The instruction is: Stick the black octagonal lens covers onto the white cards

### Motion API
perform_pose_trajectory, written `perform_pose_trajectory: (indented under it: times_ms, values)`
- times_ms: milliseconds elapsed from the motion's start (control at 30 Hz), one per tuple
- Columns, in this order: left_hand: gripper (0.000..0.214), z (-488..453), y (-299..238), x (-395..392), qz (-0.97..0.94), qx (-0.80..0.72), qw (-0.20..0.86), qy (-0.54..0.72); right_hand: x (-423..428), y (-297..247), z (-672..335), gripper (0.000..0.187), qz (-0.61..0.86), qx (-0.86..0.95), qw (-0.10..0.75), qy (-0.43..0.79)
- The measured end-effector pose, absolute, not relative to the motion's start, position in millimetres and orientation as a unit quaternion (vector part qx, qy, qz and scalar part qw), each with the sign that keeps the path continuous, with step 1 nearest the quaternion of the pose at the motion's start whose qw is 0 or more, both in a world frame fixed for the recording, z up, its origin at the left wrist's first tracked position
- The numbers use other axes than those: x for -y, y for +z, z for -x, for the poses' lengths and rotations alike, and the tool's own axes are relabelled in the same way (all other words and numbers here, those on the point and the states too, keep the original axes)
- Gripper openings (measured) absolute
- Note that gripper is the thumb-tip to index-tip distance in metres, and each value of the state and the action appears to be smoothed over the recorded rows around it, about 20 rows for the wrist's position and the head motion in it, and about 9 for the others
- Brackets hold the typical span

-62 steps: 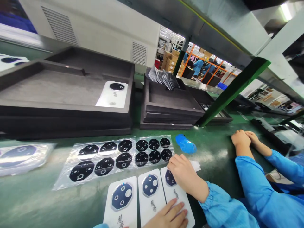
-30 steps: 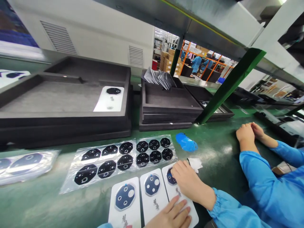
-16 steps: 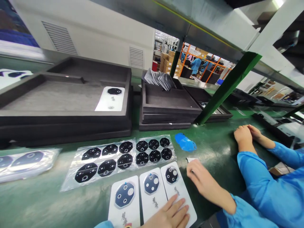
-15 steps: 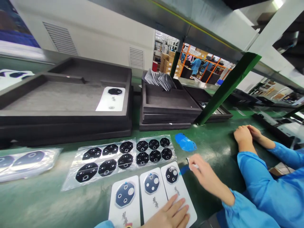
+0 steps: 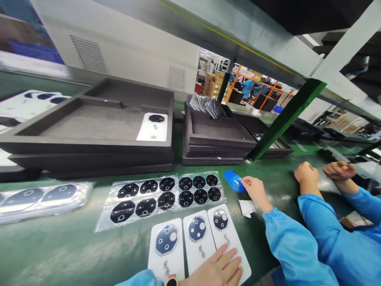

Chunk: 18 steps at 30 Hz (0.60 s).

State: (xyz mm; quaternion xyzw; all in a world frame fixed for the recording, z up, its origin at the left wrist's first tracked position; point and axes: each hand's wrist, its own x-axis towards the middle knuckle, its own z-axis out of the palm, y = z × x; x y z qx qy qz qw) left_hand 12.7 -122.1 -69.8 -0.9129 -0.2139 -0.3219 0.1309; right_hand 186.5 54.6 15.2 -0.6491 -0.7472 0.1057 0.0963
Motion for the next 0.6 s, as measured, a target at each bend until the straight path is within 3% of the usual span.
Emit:
perform_pose_trajectory:
  times_ms: [333,600]
  values:
    - [0.019,-11,-63,126,0.915,0.238,0.102,-0.31,-27,37,-155,0.017,0.539,0.833,0.113,0.045]
    - [0.023,-12,-57,125,0.928,0.238,0.063,-0.281,29,26,-64,0.013,0.28,0.955,-0.001,0.098]
